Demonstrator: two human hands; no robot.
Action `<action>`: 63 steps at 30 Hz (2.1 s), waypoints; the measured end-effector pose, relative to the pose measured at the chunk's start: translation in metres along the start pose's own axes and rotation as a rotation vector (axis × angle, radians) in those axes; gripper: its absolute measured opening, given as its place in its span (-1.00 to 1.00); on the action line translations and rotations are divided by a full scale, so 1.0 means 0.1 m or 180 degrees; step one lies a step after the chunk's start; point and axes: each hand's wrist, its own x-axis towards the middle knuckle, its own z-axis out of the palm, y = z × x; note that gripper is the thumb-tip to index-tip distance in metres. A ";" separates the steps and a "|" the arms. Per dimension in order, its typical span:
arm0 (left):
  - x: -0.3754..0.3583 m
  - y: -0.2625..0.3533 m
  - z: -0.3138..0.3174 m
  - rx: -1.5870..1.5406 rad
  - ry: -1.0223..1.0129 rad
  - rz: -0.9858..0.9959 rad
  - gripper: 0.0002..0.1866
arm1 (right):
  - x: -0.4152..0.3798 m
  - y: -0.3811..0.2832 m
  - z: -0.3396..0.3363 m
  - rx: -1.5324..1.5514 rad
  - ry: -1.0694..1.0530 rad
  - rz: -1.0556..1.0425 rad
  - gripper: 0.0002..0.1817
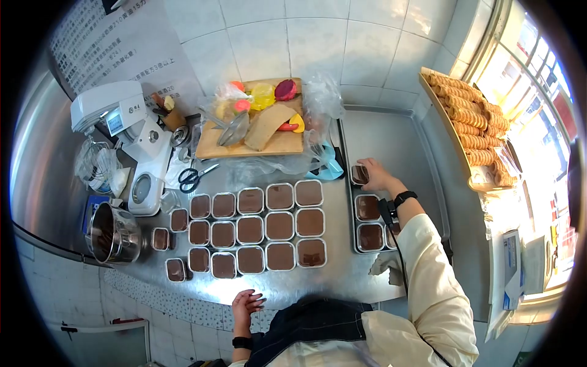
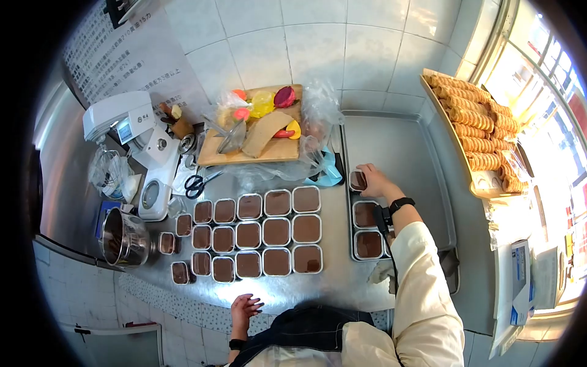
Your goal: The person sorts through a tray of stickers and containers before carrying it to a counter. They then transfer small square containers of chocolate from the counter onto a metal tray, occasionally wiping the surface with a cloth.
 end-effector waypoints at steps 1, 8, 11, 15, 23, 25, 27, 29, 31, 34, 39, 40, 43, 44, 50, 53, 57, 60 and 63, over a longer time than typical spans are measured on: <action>0.00 0.01 0.01 -0.0003 0.0012 -0.0001 -0.75 | 0.01 0.03 0.00 0.0003 -0.0008 -0.0008 0.00; -0.01 0.00 0.00 0.0017 -0.0012 -0.0015 -0.75 | 0.00 0.10 0.04 0.0599 -0.0384 0.0317 -0.17; -0.03 0.01 0.02 -0.0004 0.0027 -0.0001 -0.75 | -0.04 0.09 0.07 0.0711 -0.0265 0.0305 -0.21; -0.06 0.05 0.05 -0.0016 0.0048 0.0017 -0.75 | -0.08 -0.04 0.22 -0.0037 0.1088 -0.0074 -0.31; -0.04 0.04 0.00 0.0052 -0.0065 -0.0014 -0.75 | 0.13 -1.12 0.56 0.0245 0.0587 -0.1293 -0.33; -0.04 0.06 -0.01 0.0035 -0.0105 -0.0012 -0.75 | 0.22 -1.30 0.67 -0.0272 -0.0047 -0.0905 -0.14; -0.04 0.07 0.00 0.0083 -0.0096 -0.0070 -0.74 | 0.27 -1.40 0.70 -0.0425 -0.0189 -0.0841 -0.07; -0.05 0.06 0.02 0.0051 -0.0055 -0.0050 -0.74 | 0.32 -1.47 0.71 -0.0494 -0.0391 -0.0706 0.04; -0.04 0.04 0.01 0.0024 -0.0027 -0.0054 -0.74 | 0.36 -1.48 0.73 -0.0522 -0.0461 -0.0713 0.05; -0.02 -0.01 -0.02 -0.0014 -0.0072 -0.0013 -0.75 | 0.38 -1.45 0.73 -0.0592 -0.0554 -0.0777 0.06; 0.01 -0.01 -0.03 0.0067 -0.0104 0.0004 -0.71 | 0.26 -1.41 0.56 -0.0485 -0.0350 -0.0869 0.09; 0.01 -0.02 -0.03 0.0082 -0.0132 -0.0011 -0.71 | 0.20 -1.37 0.45 -0.0228 0.0018 -0.1069 0.09; 0.00 -0.04 0.00 0.0051 0.0060 0.0044 -0.71 | -0.13 -1.13 -0.02 0.0090 0.0477 -0.0880 0.06; -0.02 -0.03 0.02 0.0048 0.0106 0.0082 -0.73 | -0.25 -0.99 -0.17 0.0078 0.0534 -0.0651 0.06; 0.00 0.02 -0.01 0.0037 -0.0007 -0.0040 -0.73 | -0.89 -0.12 -0.46 -0.1231 -0.0031 0.0363 -0.02; 0.00 0.04 -0.01 0.0057 -0.0045 -0.0102 -0.72 | -1.09 0.10 -0.43 -0.0691 -0.0128 0.0475 -0.03; -0.02 0.07 0.01 0.0022 -0.0051 -0.0148 -0.71 | -1.17 0.18 -0.37 -0.0564 0.0001 0.0426 -0.03; -0.05 0.12 0.05 0.0070 -0.0018 -0.0141 -0.71 | -1.16 0.20 -0.29 -0.0811 -0.0375 0.0523 -0.03; -0.01 0.07 -0.01 0.0061 -0.0127 -0.0151 -0.70 | -1.11 0.22 -0.21 -0.0770 -0.0548 0.0389 -0.02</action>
